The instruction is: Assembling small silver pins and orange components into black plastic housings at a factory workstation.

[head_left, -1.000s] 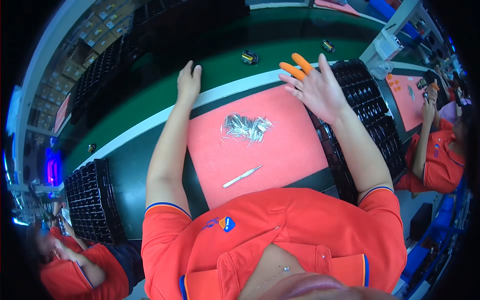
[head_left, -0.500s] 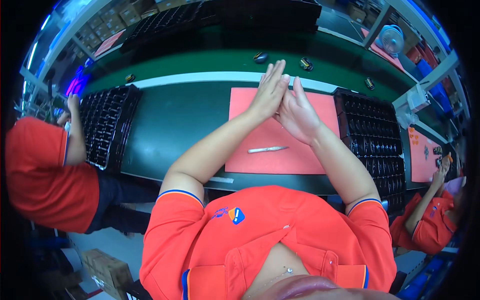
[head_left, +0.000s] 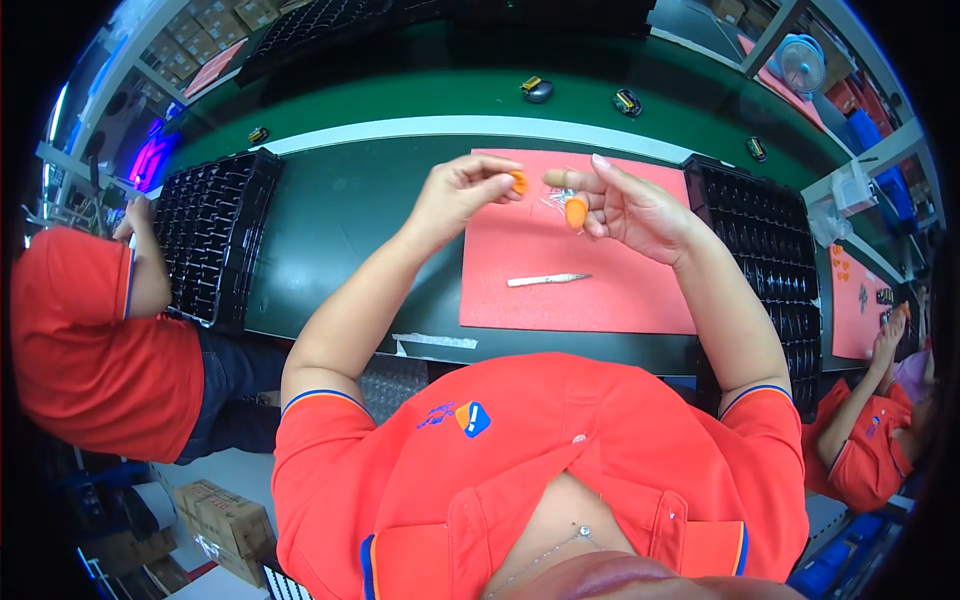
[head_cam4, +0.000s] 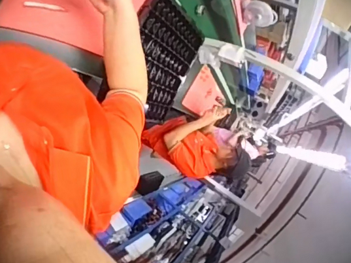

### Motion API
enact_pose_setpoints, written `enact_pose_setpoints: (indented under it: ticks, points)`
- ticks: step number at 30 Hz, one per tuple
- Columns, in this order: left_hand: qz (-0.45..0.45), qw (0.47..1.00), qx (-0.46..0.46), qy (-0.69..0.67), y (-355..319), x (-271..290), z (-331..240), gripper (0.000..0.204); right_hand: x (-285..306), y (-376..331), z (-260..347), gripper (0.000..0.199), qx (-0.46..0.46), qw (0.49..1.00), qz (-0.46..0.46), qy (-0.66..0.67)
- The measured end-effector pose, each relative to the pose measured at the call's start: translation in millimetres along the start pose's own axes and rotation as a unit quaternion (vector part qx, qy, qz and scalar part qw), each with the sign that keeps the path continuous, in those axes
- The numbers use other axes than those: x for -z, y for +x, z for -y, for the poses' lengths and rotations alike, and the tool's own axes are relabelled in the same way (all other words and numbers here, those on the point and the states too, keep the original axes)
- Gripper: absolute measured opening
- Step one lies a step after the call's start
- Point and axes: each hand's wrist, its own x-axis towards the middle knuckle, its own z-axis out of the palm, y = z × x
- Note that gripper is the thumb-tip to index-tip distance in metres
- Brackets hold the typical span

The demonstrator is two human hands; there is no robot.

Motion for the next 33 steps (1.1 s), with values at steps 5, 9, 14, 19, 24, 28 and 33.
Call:
enact_pose_setpoints:
  ticks: [5,9,14,19,24,28,33]
  points:
    - [-0.144,0.915,-0.083,0.368,9,42,13,0.015,15,17,-16,0.045,0.03,0.996,-0.077,0.019]
    - [-0.04,0.8,-0.153,0.579,3,72,37,0.02,11,32,-17,0.037,0.092,0.983,-0.156,-0.009]
    - [-0.101,0.782,-0.2,0.582,-1,44,32,0.027,5,40,-11,0.036,0.076,0.985,-0.142,-0.062]
    - [-0.116,0.921,-0.177,0.328,-2,2,-22,0.024,-5,44,-16,0.037,0.401,0.642,-0.196,-0.624]
    - [-0.097,0.889,-0.254,0.368,-6,-2,-46,0.021,-6,53,-11,0.037,0.491,0.547,-0.14,-0.663]
    - [-0.063,0.821,-0.31,0.475,-22,6,-49,0.015,-11,62,-4,0.032,0.508,0.549,-0.062,-0.66]
    - [-0.06,0.722,-0.321,0.61,-48,11,-47,0.016,-20,71,-10,0.018,0.463,0.665,0.02,-0.586]
